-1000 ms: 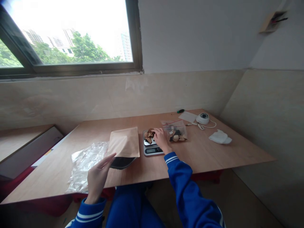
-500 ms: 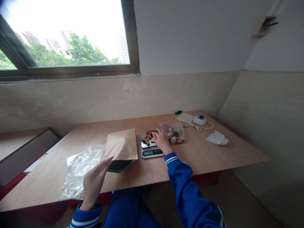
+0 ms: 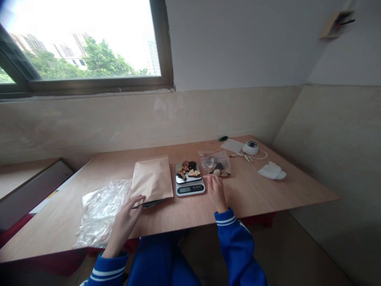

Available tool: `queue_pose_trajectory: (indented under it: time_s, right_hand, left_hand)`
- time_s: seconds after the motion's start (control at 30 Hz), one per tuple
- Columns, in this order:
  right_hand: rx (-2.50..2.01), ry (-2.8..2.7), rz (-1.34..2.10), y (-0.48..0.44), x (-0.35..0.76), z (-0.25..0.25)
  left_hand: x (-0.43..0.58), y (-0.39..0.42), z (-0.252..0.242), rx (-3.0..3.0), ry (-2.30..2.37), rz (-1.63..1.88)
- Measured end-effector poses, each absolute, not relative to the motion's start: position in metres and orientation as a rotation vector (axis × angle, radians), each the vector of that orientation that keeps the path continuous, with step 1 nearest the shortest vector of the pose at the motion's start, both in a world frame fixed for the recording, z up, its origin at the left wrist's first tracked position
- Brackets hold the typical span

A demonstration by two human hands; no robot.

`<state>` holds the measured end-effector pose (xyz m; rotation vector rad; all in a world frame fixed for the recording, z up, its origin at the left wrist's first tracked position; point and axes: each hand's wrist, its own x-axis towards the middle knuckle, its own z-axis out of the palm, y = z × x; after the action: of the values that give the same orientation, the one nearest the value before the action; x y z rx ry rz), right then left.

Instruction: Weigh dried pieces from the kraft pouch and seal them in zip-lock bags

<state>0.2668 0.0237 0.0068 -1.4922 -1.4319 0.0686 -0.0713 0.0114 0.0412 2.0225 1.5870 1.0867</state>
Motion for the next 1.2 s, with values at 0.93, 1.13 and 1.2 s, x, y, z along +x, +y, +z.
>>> queue_pose_trajectory:
  time_s: [0.93, 1.13, 1.2]
  right_hand:
    - [-1.508, -0.872, 0.492, -0.003, 0.278, -0.014]
    - [-1.318, -1.175, 0.6, -0.035, 0.237, 0.033]
    - [-1.171, -1.374, 0.699, -0.048, 0.21, 0.057]
  left_hand:
    - [-0.076, 0.012, 0.028, 2.341, 1.912, 1.048]
    - [-0.069, 0.027, 0.04, 2.298, 1.681, 1.072]
    - [-0.063, 0.024, 0.056, 2.218, 1.818, 1.113]
